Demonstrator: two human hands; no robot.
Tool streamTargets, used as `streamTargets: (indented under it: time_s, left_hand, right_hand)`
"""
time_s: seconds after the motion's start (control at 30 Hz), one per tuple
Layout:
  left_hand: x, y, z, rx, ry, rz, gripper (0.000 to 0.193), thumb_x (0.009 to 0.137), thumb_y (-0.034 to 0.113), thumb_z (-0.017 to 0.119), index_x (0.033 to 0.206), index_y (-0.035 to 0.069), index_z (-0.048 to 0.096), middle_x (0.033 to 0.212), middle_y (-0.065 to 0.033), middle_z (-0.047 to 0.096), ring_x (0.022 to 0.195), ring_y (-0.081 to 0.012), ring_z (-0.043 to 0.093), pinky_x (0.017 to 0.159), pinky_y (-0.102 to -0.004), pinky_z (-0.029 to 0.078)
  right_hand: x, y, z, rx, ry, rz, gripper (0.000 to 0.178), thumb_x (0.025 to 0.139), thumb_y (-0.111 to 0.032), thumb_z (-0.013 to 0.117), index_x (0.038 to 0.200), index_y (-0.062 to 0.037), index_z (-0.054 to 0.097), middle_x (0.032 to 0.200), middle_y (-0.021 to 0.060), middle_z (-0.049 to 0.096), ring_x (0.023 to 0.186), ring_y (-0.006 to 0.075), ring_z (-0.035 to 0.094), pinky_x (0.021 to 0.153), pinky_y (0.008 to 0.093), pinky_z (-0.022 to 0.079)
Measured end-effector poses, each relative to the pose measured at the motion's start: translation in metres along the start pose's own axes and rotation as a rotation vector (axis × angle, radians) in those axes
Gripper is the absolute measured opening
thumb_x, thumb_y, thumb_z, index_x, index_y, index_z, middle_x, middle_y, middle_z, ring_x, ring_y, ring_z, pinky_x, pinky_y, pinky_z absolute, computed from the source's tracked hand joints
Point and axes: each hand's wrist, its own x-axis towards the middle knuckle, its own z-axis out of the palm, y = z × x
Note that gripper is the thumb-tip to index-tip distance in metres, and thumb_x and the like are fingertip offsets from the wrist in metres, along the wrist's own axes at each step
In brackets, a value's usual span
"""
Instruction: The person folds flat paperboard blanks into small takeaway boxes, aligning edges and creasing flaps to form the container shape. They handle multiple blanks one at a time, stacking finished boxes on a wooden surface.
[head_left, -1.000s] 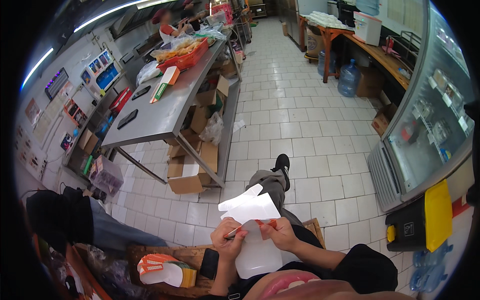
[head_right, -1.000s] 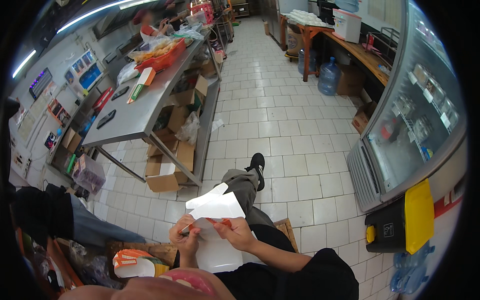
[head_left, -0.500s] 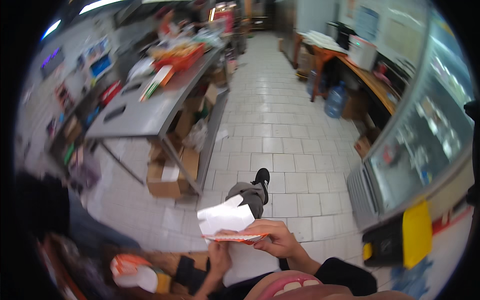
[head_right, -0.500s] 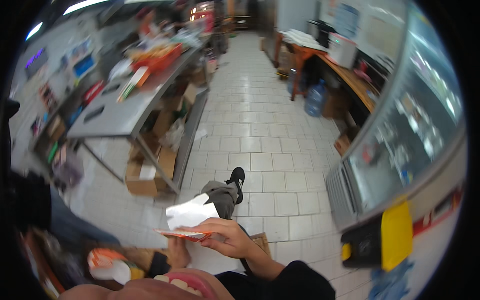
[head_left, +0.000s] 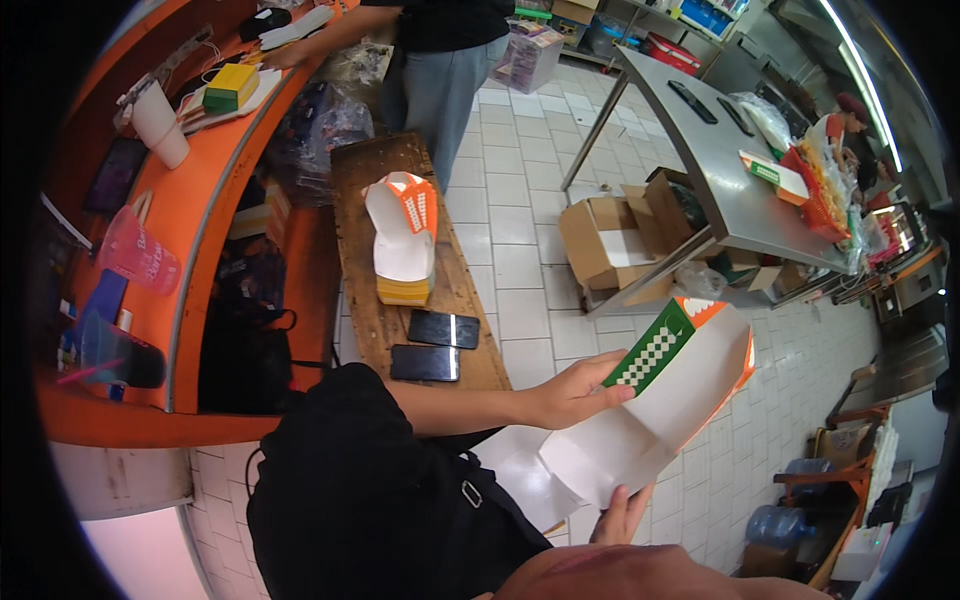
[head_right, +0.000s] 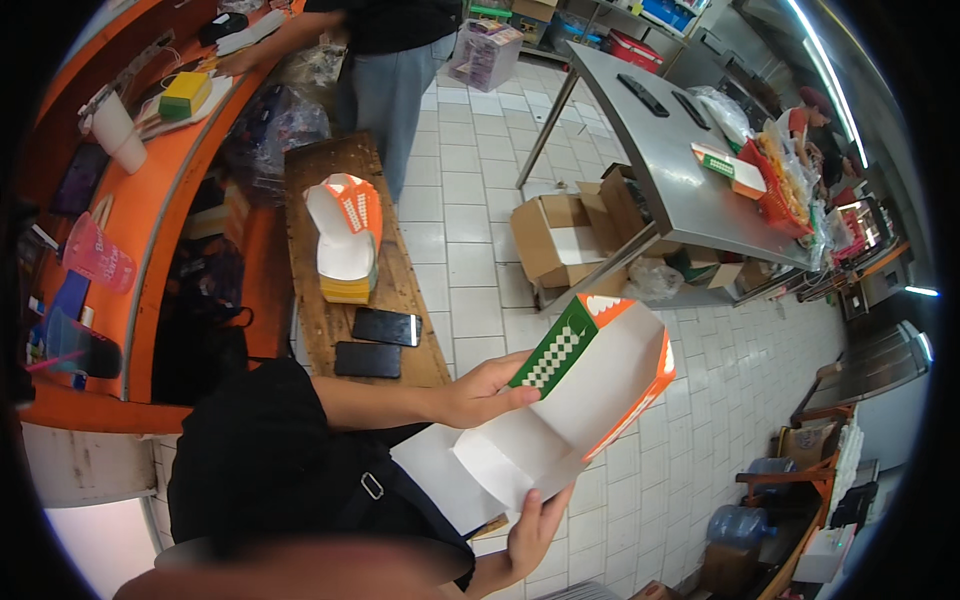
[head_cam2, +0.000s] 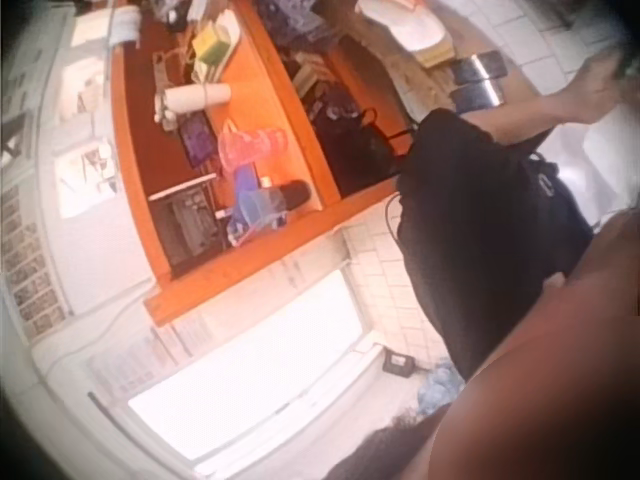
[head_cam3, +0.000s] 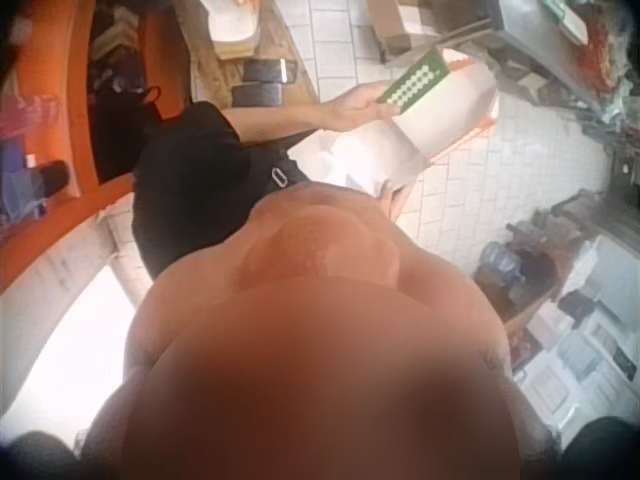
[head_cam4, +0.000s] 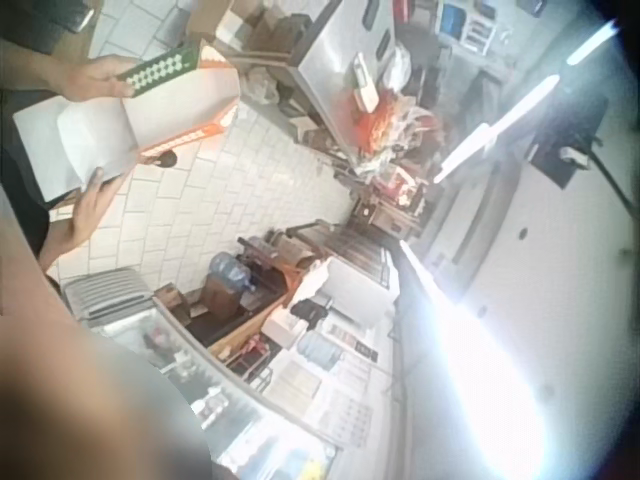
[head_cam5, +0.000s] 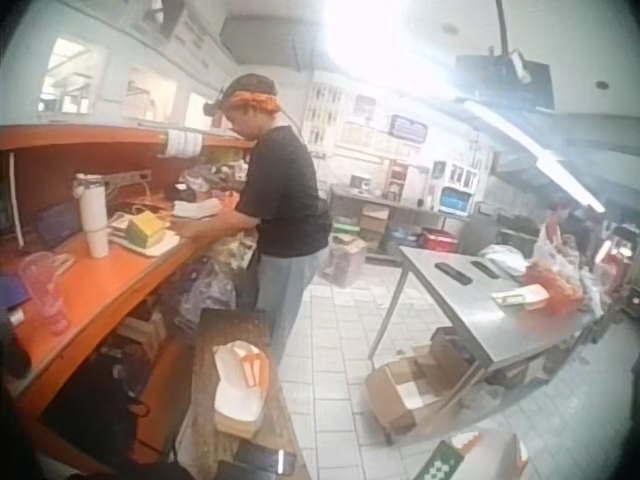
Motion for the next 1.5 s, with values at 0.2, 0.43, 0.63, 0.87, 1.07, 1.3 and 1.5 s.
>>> streamTargets:
  time_s: [0.2, 0.43, 0.63, 0.87, 1.07, 1.3, 1.5]
  left_hand:
    - [-0.024, -0.058, -0.037, -0.133, -0.085, -0.447, 0.057, 0.095, 0.034, 0.049, 0.136, 0.000, 0.029, 0.135, -0.0165, 0.039, 0.123, -0.0218, 0.041, 0.102, -0.0364, 0.035]
    - [-0.093, -0.072, -0.247, 0.224, 0.640, -0.055, 0.043, 0.091, 0.031, 0.054, 0.124, 0.004, 0.047, 0.120, -0.0080, 0.051, 0.098, -0.0152, 0.051, 0.083, -0.0300, 0.046]
    - [-0.147, -0.036, -0.370, 0.736, 0.894, -0.414, 0.045, 0.083, 0.015, 0.066, 0.119, -0.009, 0.052, 0.118, -0.0152, 0.057, 0.107, -0.0233, 0.054, 0.095, -0.0345, 0.041]
    - [-0.158, -0.134, -0.434, 1.063, 0.642, -0.663, 0.036, 0.076, 0.004, 0.054, 0.110, -0.008, 0.057, 0.104, -0.0226, 0.064, 0.102, -0.0321, 0.060, 0.088, -0.0380, 0.044]
    - [-0.143, -0.159, -0.413, 0.922, 0.805, -0.769, 0.033, 0.073, 0.004, 0.050, 0.102, -0.008, 0.060, 0.100, -0.0256, 0.063, 0.100, -0.0373, 0.060, 0.086, -0.0404, 0.045]
    - [-0.134, -0.126, -0.396, 1.377, 0.958, -0.847, 0.028, 0.074, 0.011, 0.050, 0.093, -0.007, 0.061, 0.091, -0.0310, 0.062, 0.090, -0.0452, 0.060, 0.082, -0.0477, 0.046]
    - [-0.123, -0.136, -0.363, 1.493, 1.092, -0.962, 0.031, 0.089, 0.013, 0.039, 0.112, -0.002, 0.053, 0.109, -0.0284, 0.059, 0.101, -0.0434, 0.057, 0.088, -0.0460, 0.046]
  right_hand:
    - [0.017, -0.016, 0.024, -0.231, -0.021, -0.021, 0.064, 0.090, -0.011, 0.049, 0.144, 0.0028, 0.017, 0.148, 0.0198, 0.024, 0.132, 0.0269, 0.032, 0.107, 0.0362, 0.025]
    - [0.034, -0.018, 0.043, -0.263, -0.692, -0.087, 0.089, 0.076, -0.002, 0.063, 0.147, -0.0059, 0.009, 0.146, 0.0203, 0.030, 0.114, 0.0300, 0.053, 0.096, 0.0372, 0.040]
    - [0.039, -0.005, 0.023, -0.256, -0.548, -0.107, 0.084, 0.081, -0.006, 0.065, 0.146, -0.0050, 0.013, 0.140, 0.0189, 0.039, 0.106, 0.0259, 0.056, 0.092, 0.0358, 0.043]
    - [0.043, -0.002, 0.015, -0.372, -0.610, -0.119, 0.081, 0.084, -0.035, 0.065, 0.145, -0.0056, 0.020, 0.136, 0.0211, 0.042, 0.103, 0.0298, 0.056, 0.089, 0.0362, 0.045]
    - [0.035, -0.002, 0.010, -0.458, -0.633, -0.065, 0.080, 0.086, -0.043, 0.061, 0.145, -0.0074, 0.021, 0.135, 0.0200, 0.044, 0.106, 0.0301, 0.055, 0.089, 0.0366, 0.045]
    - [0.023, 0.002, -0.004, -0.410, -0.529, -0.051, 0.061, 0.090, -0.036, 0.057, 0.139, -0.0052, 0.036, 0.121, 0.0187, 0.055, 0.101, 0.0266, 0.059, 0.088, 0.0338, 0.046]
    - [0.011, 0.005, -0.017, -0.024, -0.225, 0.106, 0.032, 0.097, -0.022, 0.046, 0.118, -0.0011, 0.059, 0.065, 0.0013, 0.055, 0.060, 0.0065, 0.050, 0.058, 0.0206, 0.040]
